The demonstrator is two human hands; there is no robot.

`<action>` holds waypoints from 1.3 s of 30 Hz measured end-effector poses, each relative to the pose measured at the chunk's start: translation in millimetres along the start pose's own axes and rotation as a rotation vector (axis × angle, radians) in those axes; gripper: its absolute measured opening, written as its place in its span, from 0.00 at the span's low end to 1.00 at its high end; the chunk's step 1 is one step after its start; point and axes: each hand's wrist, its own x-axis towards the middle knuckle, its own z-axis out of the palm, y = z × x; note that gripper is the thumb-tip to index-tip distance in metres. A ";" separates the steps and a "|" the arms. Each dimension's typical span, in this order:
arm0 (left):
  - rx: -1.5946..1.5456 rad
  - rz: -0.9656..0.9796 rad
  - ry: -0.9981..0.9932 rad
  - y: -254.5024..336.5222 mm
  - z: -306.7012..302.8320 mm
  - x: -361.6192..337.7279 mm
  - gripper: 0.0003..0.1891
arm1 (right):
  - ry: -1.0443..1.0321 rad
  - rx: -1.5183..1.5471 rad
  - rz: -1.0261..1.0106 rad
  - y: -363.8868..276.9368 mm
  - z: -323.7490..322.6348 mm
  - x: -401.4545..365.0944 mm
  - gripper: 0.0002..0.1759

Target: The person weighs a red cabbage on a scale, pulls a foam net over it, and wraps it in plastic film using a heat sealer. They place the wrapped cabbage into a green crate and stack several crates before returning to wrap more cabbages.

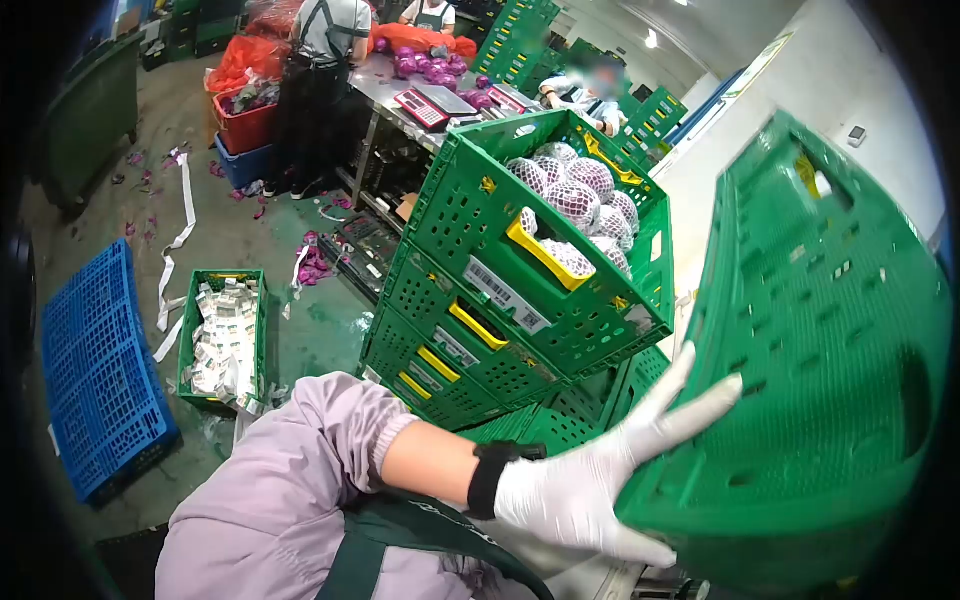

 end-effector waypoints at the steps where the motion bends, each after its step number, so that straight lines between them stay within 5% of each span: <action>1: 0.165 0.055 0.020 -0.7 -11.1 2.3 0.61 | -0.035 -0.005 0.056 -13.5 16.9 5.0 0.25; 5: 0.229 0.123 0.056 12.1 -72.2 11.5 0.63 | -0.172 -0.008 0.290 65.4 28.1 -65.1 0.23; 7: 0.311 0.118 0.168 10.5 -107.4 14.7 0.61 | -0.306 0.098 -0.038 38.0 91.0 -3.2 0.20; 9: 0.833 0.068 0.261 22.9 -151.0 11.5 0.55 | -0.216 0.453 0.437 -7.6 171.5 30.2 0.16; 11: 1.208 0.072 0.440 10.0 -192.9 2.5 0.44 | -0.374 0.490 0.313 -42.7 239.0 52.2 0.14; 13: 1.277 -0.067 0.486 -5.0 -241.0 -1.2 0.35 | -0.266 0.495 0.159 -50.5 295.2 72.5 0.20; 15: 1.279 -0.016 0.488 -9.5 -269.8 5.4 0.30 | -0.556 0.717 0.332 -40.3 316.6 98.9 0.24; 17: 1.246 -0.041 0.481 -13.3 -291.4 11.5 0.29 | -0.363 0.724 0.193 -47.7 342.5 100.8 0.24; 23: 1.075 0.045 0.326 -18.9 -327.5 25.9 0.29 | -0.416 0.270 0.325 -43.6 371.3 107.7 0.22; 25: 0.727 -0.243 0.385 -17.7 -340.2 30.7 0.28 | -0.274 0.301 0.227 -48.5 394.4 111.6 0.22; 29: 0.572 -0.246 0.457 -25.1 -363.9 35.1 0.24 | -0.233 0.137 0.155 -74.6 419.4 131.1 0.25; 35: 0.638 -0.304 0.433 -11.8 -355.8 26.5 0.23 | -0.138 0.384 0.114 -91.7 385.5 126.2 0.17; 36: 0.595 -0.297 0.455 -11.6 -353.6 22.9 0.24 | -0.005 0.312 -0.036 -94.0 380.0 124.6 0.15; 39: 0.646 -0.255 0.451 -18.2 -356.2 15.6 0.25 | -0.114 0.444 0.162 -116.3 356.6 111.0 0.13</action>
